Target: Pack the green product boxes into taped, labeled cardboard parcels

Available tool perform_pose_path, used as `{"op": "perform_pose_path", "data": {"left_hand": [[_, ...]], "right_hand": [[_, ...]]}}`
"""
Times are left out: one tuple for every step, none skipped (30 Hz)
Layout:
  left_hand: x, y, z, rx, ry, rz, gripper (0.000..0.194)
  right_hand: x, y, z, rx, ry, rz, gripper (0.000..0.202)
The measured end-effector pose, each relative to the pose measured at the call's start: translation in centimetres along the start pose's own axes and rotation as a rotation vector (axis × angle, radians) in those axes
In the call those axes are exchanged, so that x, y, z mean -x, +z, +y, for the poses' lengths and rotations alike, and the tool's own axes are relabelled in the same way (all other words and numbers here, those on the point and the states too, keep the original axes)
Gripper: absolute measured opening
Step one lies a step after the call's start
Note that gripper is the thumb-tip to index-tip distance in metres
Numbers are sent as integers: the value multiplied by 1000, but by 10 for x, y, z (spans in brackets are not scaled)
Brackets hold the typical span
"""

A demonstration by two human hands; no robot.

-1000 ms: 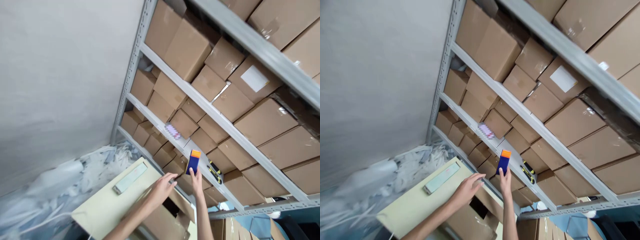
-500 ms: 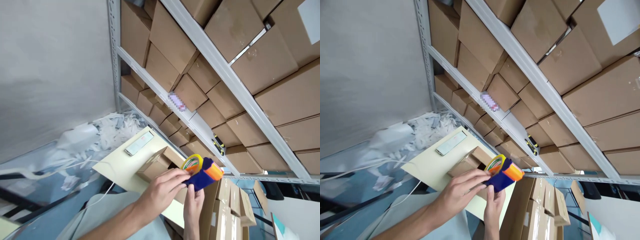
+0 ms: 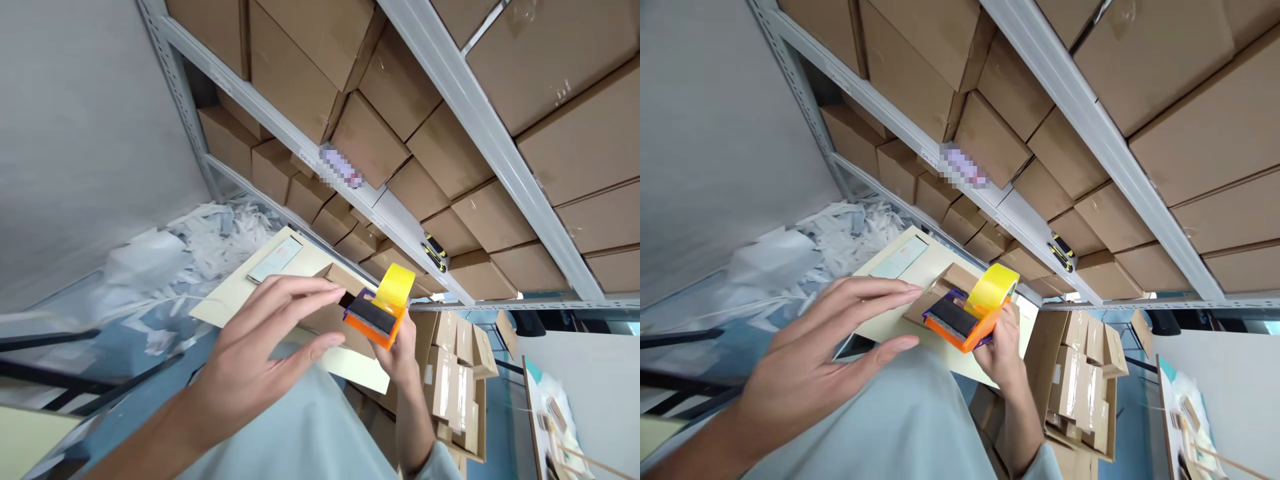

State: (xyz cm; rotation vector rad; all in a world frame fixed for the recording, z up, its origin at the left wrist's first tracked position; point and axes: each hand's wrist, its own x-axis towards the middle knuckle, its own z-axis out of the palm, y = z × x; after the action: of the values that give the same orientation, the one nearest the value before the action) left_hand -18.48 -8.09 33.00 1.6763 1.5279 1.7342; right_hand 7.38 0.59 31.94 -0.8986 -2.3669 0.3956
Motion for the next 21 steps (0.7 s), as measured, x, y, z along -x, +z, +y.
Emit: {"op": "perform_pose_path", "data": {"left_hand": [[-4, -1, 1, -11, 36, -4, 31], [-7, -2, 2, -20, 66, -2, 31], [-10, -2, 3, -27, 89, 8, 31], [-12, -2, 4, -36, 110, 20, 31], [-14, -1, 5, -45, 127, 26, 31], [-17, -2, 7, -56, 144, 26, 30], [-19, -2, 8, -67, 157, 19, 30], [-21, -3, 10, -76, 171, 9, 30], [-23, -4, 11, -78, 186, -7, 29], [-25, -4, 12, -73, 201, -28, 27], [-27, -4, 12, -61, 215, -49, 25], [-28, -4, 12, -45, 227, -70, 22], [-29, -4, 12, -29, 237, -82, 21], [-29, -3, 11, -15, 243, -85, 20], [-28, -3, 10, -8, 244, -82, 21], [-27, -2, 9, -7, 247, -70, 23], [-24, -2, 8, -13, 253, -64, 26], [-22, -2, 7, -22, 263, -70, 29], [-19, -2, 6, -35, 276, -88, 33], [-17, -2, 5, -47, 285, -112, 36], [-14, -2, 4, -57, 290, -133, 38]], "right_hand": [[-2, -3, 2, 52, -61, -5, 10], [-5, -7, 3, 92, -112, -9, 9], [-7, -9, 4, 120, -158, -12, 10], [-9, -12, 4, 138, -201, -10, 12], [-10, -14, 4, 151, -237, -11, 14], [-11, -17, 4, 163, -263, -16, 15], [-12, -19, 3, 175, -282, -25, 17], [-12, -22, 2, 190, -294, -35, 19], [-12, -24, 0, 205, -306, -49, 19], [-12, -27, -1, 220, -315, -61, 19], [-11, -29, -2, 232, -323, -69, 19], [-11, -30, -3, 241, -329, -73, 20], [-10, -32, -4, 247, -332, -75, 20], [-9, -33, -4, 252, -329, -74, 21], [-8, -33, -3, 254, -326, -71, 22], [-8, -34, -3, 254, -324, -71, 23], [-7, -34, -2, 254, -321, -72, 23], [-6, -35, 0, 255, -316, -77, 23], [-6, -35, 1, 258, -311, -86, 22], [-5, -36, 2, 262, -304, -98, 21], [-4, -37, 2, 266, -296, -106, 20]]}}
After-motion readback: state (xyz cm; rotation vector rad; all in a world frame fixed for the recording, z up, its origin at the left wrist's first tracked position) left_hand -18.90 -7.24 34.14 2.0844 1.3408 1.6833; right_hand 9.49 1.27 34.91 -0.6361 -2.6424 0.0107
